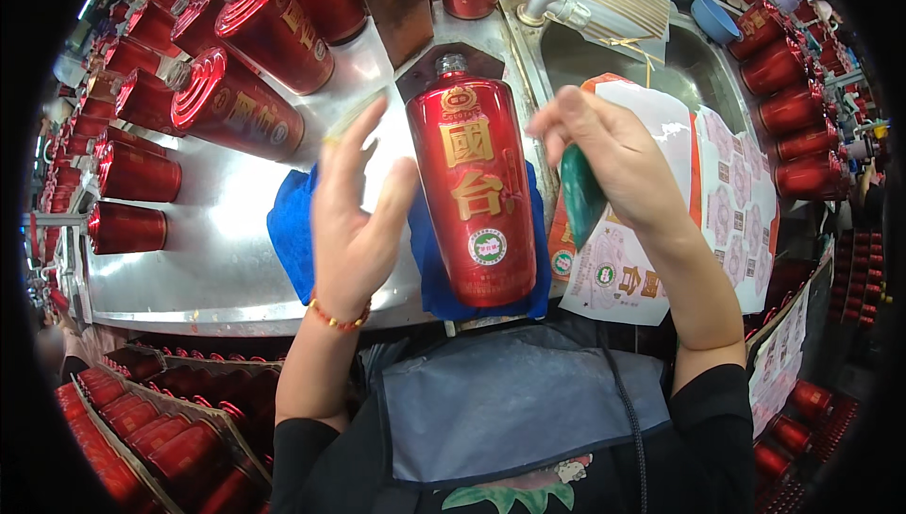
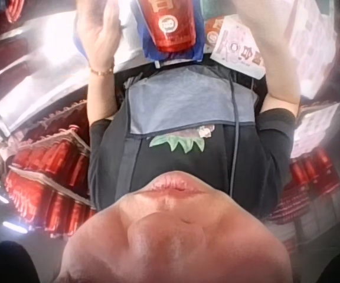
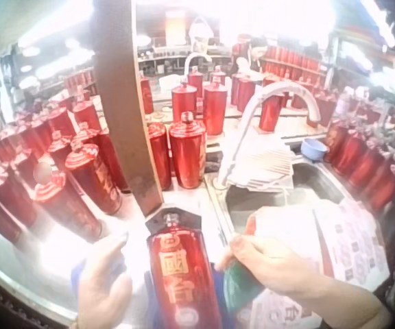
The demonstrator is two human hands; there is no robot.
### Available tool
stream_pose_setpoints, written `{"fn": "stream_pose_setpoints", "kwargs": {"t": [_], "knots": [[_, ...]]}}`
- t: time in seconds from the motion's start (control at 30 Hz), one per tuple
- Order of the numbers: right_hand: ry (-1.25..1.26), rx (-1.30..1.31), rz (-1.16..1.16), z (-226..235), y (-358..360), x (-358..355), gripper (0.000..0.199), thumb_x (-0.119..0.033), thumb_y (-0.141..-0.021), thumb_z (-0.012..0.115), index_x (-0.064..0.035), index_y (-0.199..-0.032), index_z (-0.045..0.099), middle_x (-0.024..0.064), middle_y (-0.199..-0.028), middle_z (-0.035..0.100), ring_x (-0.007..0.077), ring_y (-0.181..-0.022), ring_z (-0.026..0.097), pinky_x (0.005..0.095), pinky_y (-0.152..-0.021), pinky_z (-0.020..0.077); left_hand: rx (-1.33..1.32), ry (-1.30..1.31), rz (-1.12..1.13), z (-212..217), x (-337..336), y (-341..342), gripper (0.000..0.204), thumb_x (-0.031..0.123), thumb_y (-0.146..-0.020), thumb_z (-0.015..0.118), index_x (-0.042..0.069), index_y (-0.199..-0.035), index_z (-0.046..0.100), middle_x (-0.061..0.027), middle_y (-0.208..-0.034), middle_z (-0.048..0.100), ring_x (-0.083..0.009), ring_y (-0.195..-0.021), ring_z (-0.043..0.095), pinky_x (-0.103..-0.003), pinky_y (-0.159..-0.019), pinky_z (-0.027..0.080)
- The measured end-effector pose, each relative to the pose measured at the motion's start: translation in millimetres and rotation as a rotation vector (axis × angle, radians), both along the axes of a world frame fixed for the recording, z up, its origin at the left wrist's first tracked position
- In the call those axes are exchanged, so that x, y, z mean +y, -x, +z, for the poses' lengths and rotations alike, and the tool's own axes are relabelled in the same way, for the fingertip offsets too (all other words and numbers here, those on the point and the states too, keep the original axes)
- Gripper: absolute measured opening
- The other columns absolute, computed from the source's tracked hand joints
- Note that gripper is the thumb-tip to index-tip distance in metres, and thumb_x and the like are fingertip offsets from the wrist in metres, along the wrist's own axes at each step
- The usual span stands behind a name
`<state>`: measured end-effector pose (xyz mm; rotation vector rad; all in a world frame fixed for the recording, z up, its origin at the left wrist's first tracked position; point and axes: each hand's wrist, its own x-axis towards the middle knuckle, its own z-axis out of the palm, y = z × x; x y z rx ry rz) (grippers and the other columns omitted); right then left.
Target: The person picks up a red cylindrical container, wipes it with a green cloth, and applies a printed label to its surface. They smooth the label, rotate the container to check alignment, and repeat the process on additional containers.
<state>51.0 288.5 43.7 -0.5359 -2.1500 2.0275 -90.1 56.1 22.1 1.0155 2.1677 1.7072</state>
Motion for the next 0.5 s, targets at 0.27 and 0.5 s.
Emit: {"fn": "stream_pose_setpoints", "kwargs": {"t": [0.27,0.5], "knots": [[-0.084,-0.024,0.043,-11.1,26.8,-20.4,0.086,-0.041,-0.092,0.081,0.0089,-0.150,0.042,0.0197,-0.129,0.066,0.0145,-0.094,0.067,0.0265,-0.079,0.0552,-0.472,-0.255,-0.178,-12.7,39.4,-15.2,0.069,0.016,-0.105,0.063,-0.004,-0.159,0.026,-0.0189,-0.145,0.052,-0.0213,-0.126,0.059,-0.035,-0.105,0.050],[0.207,0.014,0.075,-4.3,31.0,-21.2,0.086,-0.031,-0.087,0.087,0.0093,-0.149,0.042,0.0197,-0.125,0.065,0.0208,-0.111,0.065,0.0317,-0.093,0.0555,-0.420,-0.272,-0.189,-13.8,38.7,-17.1,0.067,0.014,-0.107,0.057,-0.003,-0.161,0.022,-0.0175,-0.153,0.043,-0.0202,-0.133,0.053,-0.034,-0.110,0.045]]}}
